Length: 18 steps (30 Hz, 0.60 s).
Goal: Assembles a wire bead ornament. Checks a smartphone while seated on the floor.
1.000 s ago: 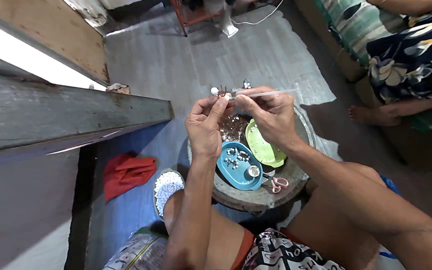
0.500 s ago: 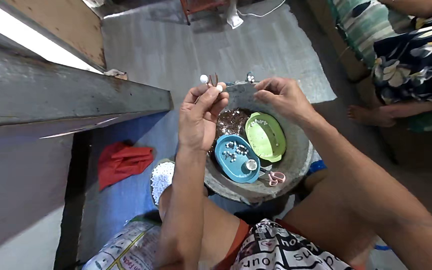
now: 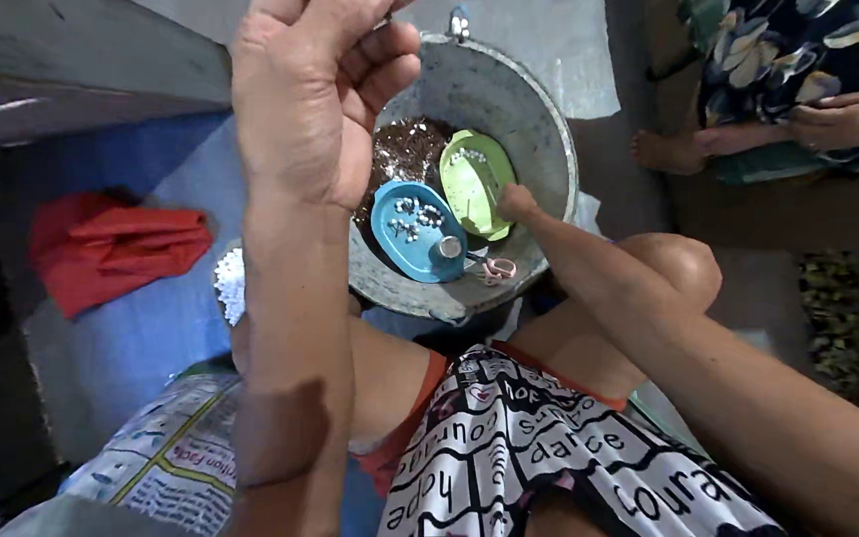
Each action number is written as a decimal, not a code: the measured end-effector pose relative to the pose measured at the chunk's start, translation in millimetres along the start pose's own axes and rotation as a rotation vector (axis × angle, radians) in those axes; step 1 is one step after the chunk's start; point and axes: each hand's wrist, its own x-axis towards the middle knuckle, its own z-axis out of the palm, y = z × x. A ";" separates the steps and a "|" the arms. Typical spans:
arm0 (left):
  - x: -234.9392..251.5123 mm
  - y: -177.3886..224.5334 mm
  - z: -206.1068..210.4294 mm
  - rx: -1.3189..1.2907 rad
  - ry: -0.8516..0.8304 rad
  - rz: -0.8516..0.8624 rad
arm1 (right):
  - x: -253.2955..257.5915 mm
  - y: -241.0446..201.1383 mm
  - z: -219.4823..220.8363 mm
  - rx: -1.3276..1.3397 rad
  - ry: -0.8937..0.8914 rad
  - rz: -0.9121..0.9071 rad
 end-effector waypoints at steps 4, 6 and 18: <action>1.7 -1.6 -0.3 0.005 0.041 -0.019 | -4.2 2.8 21.0 -0.042 -0.057 0.061; 2.7 -2.1 -0.6 0.005 0.047 -0.029 | -8.7 3.1 25.8 -0.065 -0.057 -0.002; 9.7 -3.9 0.8 0.109 -0.009 -0.034 | 11.2 -14.7 93.7 0.405 -0.084 -0.430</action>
